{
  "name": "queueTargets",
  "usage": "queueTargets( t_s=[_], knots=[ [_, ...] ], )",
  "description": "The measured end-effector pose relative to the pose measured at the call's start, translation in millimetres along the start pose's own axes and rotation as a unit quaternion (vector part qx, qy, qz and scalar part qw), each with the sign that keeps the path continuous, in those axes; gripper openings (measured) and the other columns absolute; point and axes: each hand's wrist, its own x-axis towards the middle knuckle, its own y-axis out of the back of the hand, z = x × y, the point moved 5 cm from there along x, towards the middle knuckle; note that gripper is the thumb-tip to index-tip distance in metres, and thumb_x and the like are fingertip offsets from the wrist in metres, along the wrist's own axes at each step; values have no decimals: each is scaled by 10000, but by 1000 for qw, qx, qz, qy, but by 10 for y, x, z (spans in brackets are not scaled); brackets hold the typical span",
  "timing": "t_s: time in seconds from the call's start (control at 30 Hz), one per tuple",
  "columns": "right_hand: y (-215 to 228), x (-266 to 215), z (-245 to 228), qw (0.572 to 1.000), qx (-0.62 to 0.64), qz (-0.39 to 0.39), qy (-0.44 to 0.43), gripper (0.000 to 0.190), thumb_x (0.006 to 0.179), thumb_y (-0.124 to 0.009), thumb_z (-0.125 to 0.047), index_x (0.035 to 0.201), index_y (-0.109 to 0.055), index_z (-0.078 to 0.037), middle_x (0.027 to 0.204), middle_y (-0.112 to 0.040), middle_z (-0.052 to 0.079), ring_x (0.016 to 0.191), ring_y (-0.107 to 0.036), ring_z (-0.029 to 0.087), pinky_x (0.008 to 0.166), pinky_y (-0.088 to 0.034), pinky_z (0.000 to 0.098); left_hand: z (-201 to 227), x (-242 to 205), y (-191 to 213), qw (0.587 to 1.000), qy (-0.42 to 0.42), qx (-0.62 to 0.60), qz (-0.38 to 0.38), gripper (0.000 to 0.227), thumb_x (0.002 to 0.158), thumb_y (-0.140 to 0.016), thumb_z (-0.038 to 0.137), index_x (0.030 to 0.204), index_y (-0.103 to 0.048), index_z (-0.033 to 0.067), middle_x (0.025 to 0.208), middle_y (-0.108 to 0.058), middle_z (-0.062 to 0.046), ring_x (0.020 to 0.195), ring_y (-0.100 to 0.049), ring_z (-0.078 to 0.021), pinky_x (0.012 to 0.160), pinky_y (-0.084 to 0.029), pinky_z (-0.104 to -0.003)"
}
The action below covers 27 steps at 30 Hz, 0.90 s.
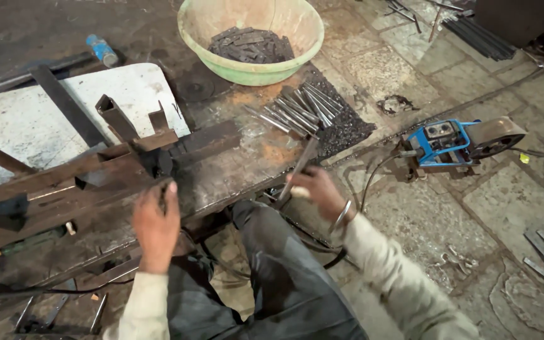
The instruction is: Grinding and smoothing metal hinge components using a handheld angle grinder.
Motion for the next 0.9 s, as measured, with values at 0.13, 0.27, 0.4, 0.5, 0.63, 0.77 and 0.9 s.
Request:
queueTargets(
  t_s=[0.13, 0.27, 0.4, 0.5, 0.63, 0.77, 0.9],
  knots=[
    [120, 484, 807, 739, 371, -131, -547, 262, 901, -746, -221, 1128, -751, -90, 931, -795, 57, 697, -719, 176, 619, -597, 341, -239, 110, -228, 996, -71, 49, 25, 287, 1078, -592, 297, 1185, -708, 57, 1133, -689, -176, 1081, -613, -399, 955, -473, -498],
    [223, 819, 1553, 824, 3, -314, -472, 353, 880, -737, -425, 1028, -810, -113, 886, -770, 123, 754, -708, 266, 693, -573, 412, -285, 106, -330, 990, -79, 111, 26, 336, 1044, -617, 321, 1167, -684, 16, 1095, -667, -193, 1064, -596, -403, 960, -444, -515],
    [-20, 1005, 2247, 849, -232, -344, -328, 434, 824, -719, -463, 997, -818, -77, 1034, -773, 172, 991, -730, 363, 882, -553, 481, -278, 87, -291, 990, -66, 120, 31, 336, 1049, -617, 330, 1165, -688, 24, 1070, -652, -208, 1038, -585, -412, 961, -441, -517],
    [-159, 1121, 2482, 836, -238, -355, -344, 375, 818, -723, -404, 1039, -819, -116, 1088, -768, 179, 1044, -726, 380, 894, -560, 513, -213, 109, -267, 990, -64, 123, 27, 342, 1007, -647, 339, 1140, -692, 27, 1021, -651, -202, 1010, -589, -412, 929, -445, -517],
    [-100, 1377, 2262, 830, -225, -366, -356, 471, 785, -775, -484, 1059, -791, -101, 1115, -741, 171, 1058, -706, 375, 896, -540, 531, -149, 109, -226, 989, -76, 118, 40, 327, 989, -666, 324, 1123, -689, 26, 1007, -648, -191, 994, -590, -406, 904, -447, -514],
    [-200, 1326, 2321, 838, -198, -361, -358, 423, 807, -778, -462, 1054, -813, -120, 1104, -760, 178, 1041, -721, 387, 891, -559, 514, -122, 104, -214, 989, -85, 116, 36, 328, 969, -683, 309, 1126, -693, 22, 988, -647, -168, 962, -594, -381, 866, -454, -496],
    [-100, 1291, 2241, 844, -184, -363, -348, 443, 833, -768, -511, 1052, -822, -130, 1055, -771, 169, 1002, -729, 375, 875, -561, 498, -119, 100, -233, 986, -96, 130, 41, 313, 966, -692, 312, 1094, -690, 26, 990, -647, -156, 963, -598, -369, 858, -461, -485]
  ],
)
